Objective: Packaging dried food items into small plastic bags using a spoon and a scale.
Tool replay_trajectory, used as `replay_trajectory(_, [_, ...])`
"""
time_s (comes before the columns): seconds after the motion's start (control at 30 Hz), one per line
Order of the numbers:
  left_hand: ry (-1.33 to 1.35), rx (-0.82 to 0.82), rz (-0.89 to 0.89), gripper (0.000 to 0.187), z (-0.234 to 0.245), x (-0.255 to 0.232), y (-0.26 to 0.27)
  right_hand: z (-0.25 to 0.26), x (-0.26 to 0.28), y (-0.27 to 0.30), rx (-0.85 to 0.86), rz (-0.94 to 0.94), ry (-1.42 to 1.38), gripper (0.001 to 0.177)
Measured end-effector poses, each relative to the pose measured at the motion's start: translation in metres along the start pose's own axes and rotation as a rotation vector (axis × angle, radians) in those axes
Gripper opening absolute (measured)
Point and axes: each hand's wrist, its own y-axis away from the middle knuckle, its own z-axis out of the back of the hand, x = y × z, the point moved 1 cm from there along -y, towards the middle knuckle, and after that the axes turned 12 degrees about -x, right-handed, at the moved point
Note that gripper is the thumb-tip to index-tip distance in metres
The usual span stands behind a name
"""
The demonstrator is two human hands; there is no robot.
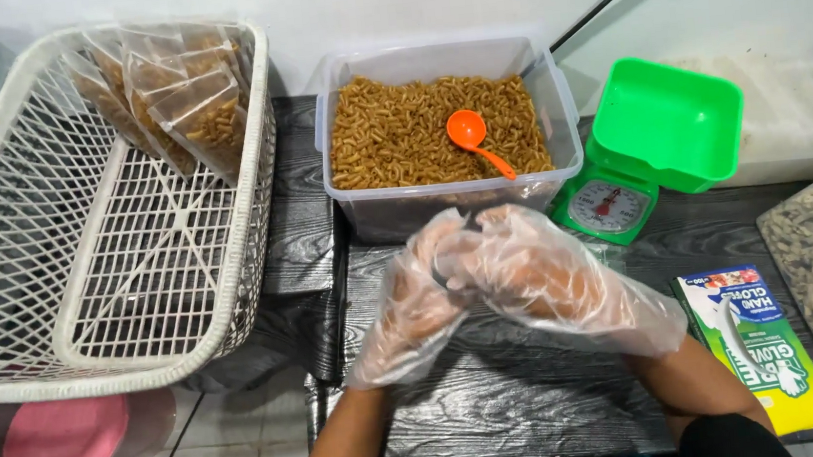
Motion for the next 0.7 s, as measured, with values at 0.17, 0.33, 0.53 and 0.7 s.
replay_trajectory(0.17, [-0.147, -0.150, 0.113, 0.058, 0.012, -0.048, -0.042, 0.022, -0.042, -0.023, -0.216, -0.216, -0.086, 0.010])
replay_trajectory(0.33, [-0.106, -0.491, 0.085, 0.082, 0.030, -0.036, -0.065, 0.032, -0.069, -0.030, -0.104, -0.704, -0.041, 0.038])
replay_trajectory(0.53, [-0.122, -0.471, 0.048, 0.081, 0.039, -0.024, -0.070, 0.018, -0.074, -0.037, 0.085, -0.929, 0.068, 0.026])
replay_trajectory(0.7, [-0.162, -0.469, 0.056, 0.070, 0.048, -0.017, -0.073, -0.003, -0.090, -0.030, 0.094, -0.946, 0.170, 0.031])
